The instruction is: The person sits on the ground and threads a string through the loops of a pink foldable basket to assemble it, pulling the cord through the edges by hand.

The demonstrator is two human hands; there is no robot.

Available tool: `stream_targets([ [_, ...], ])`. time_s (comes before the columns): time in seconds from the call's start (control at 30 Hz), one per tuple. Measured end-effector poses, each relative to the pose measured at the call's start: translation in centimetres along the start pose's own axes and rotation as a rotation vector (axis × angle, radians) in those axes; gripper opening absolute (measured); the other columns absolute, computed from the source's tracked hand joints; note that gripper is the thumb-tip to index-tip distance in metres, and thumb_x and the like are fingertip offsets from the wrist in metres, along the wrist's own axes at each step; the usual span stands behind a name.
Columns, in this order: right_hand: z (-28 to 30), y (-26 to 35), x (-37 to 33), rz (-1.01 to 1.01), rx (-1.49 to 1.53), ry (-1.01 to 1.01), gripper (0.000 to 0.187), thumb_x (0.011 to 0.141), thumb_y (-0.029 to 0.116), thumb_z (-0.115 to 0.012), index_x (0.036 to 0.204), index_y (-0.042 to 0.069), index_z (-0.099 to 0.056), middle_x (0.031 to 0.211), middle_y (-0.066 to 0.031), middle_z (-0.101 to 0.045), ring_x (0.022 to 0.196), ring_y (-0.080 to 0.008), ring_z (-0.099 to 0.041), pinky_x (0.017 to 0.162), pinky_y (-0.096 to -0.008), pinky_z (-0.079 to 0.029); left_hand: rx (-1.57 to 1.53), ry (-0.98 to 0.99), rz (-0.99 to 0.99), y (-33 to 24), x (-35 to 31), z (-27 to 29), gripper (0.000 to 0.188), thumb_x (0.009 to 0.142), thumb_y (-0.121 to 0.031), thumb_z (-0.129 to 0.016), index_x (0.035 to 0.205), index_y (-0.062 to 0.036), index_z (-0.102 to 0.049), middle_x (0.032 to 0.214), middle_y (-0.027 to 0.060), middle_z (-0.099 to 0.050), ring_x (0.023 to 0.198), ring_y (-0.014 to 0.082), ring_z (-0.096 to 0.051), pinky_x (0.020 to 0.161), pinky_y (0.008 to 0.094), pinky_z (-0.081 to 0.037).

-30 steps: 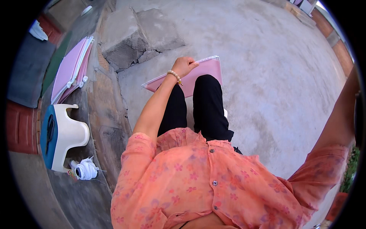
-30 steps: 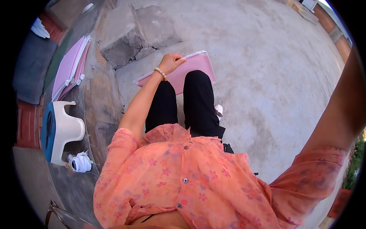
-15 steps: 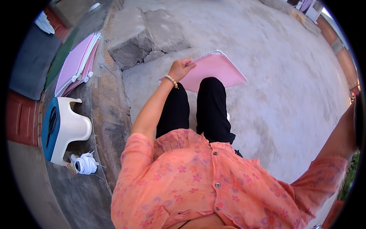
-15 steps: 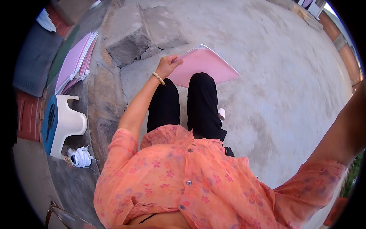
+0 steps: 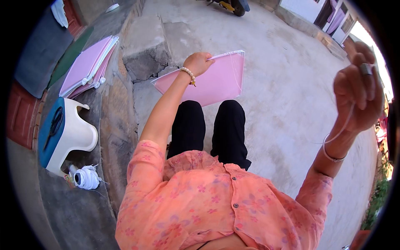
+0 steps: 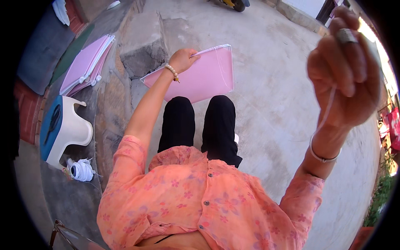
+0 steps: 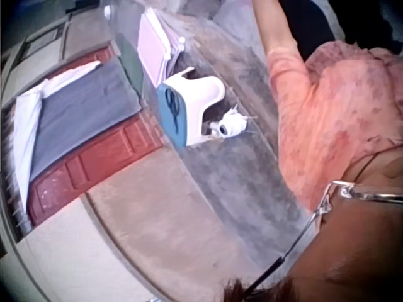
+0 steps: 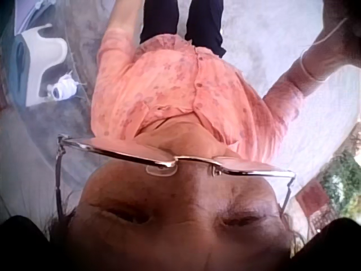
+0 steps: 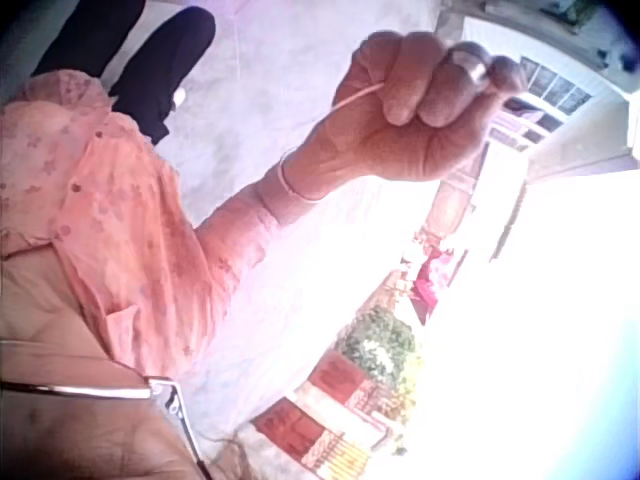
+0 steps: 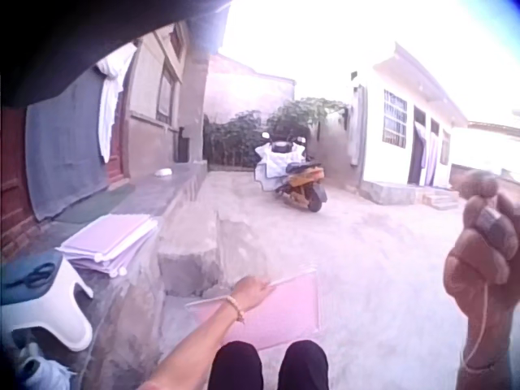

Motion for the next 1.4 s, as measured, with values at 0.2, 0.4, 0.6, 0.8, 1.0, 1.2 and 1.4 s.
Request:
stream_targets([
  [0.2, 8.0, -20.6, -1.6, -0.426, -0.375, -0.295, 0.012, 0.091, 0.009, -0.044, 0.1, 0.003, -0.048, 0.068, -0.0033, -0.055, 0.052, -0.0067, -0.046, 0.046, -0.019, -0.035, -0.159, 0.124, 0.022, 1.4, -0.2, 1.0, 0.027, 0.075, -0.029, -0.065, 0.084, -0.0038, -0.067, 0.073, 0.0128, -0.065, 0.069, 0.0238, -0.062, 0.066, 0.0356, -0.047],
  [0.4, 14.3, -28.9, 0.0, -0.337, -0.629, -0.426, 0.011, 0.091, 0.01, -0.045, 0.096, 0.002, -0.052, 0.06, -0.0019, -0.053, 0.047, -0.0063, -0.044, 0.043, -0.0206, -0.035, -0.399, 0.341, 0.134, 1.7, -0.1, 2.0, 0.024, 0.073, -0.022, -0.068, 0.08, 0.0009, -0.068, 0.06, 0.0058, -0.061, 0.054, 0.0107, -0.053, 0.052, 0.0287, -0.044],
  [0.6, 16.4, -31.2, 0.6, -0.311, -0.602, -0.494, 0.011, 0.091, 0.011, -0.046, 0.094, 0.003, -0.054, 0.057, -0.0006, -0.051, 0.046, -0.0059, -0.043, 0.043, -0.0203, -0.034, -0.515, 0.411, 0.19, 2.5, 0.0, 2.0, 0.024, 0.074, -0.02, -0.067, 0.082, 0.0029, -0.068, 0.062, 0.0045, -0.063, 0.055, 0.0085, -0.054, 0.051, 0.027, -0.043],
  [0.8, 17.2, -32.3, 0.9, -0.311, -0.616, -0.48, 0.012, 0.091, 0.011, -0.046, 0.095, 0.004, -0.055, 0.057, -0.0001, -0.051, 0.046, -0.0059, -0.043, 0.042, -0.0206, -0.034, -0.553, 0.424, 0.212, 3.0, 0.2, 1.9, 0.024, 0.075, -0.02, -0.067, 0.084, 0.0025, -0.068, 0.065, 0.0042, -0.063, 0.056, 0.0085, -0.054, 0.052, 0.0261, -0.043],
  [1.0, 17.3, -32.6, 1.0, -0.298, -0.614, -0.497, 0.013, 0.09, 0.011, -0.046, 0.095, 0.004, -0.055, 0.057, 0.0001, -0.051, 0.046, -0.0058, -0.043, 0.042, -0.0205, -0.034, -0.539, 0.436, 0.201, 2.7, 0.2, 2.2, 0.019, 0.078, -0.015, -0.065, 0.082, 0.0034, -0.066, 0.067, 0.0007, -0.062, 0.058, 0.0054, -0.053, 0.051, 0.0232, -0.042],
  [1.2, 17.2, -32.8, 0.9, -0.293, -0.61, -0.493, 0.013, 0.09, 0.011, -0.046, 0.096, 0.004, -0.055, 0.056, 0.0003, -0.051, 0.046, -0.0055, -0.043, 0.042, -0.0206, -0.035, -0.541, 0.428, 0.211, 2.5, -0.1, 2.6, 0.019, 0.078, -0.015, -0.065, 0.083, 0.0028, -0.066, 0.069, 0.0006, -0.062, 0.059, 0.0052, -0.052, 0.053, 0.0227, -0.042],
  [1.4, 17.1, -32.7, 0.7, -0.298, -0.603, -0.488, 0.013, 0.09, 0.011, -0.046, 0.096, 0.004, -0.056, 0.056, 0.0004, -0.051, 0.046, -0.0053, -0.043, 0.043, -0.0205, -0.034, -0.581, 0.446, 0.235, 2.2, -0.4, 2.7, 0.018, 0.079, -0.014, -0.065, 0.085, 0.0021, -0.066, 0.07, 0.0003, -0.062, 0.06, 0.0049, -0.052, 0.054, 0.0219, -0.042],
])
Point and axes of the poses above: each hand's wrist, its own x-axis towards the middle knuckle, its own z-axis out of the back of the hand, y = z × x, the point moved 1 cm from there along x, towards the middle knuckle
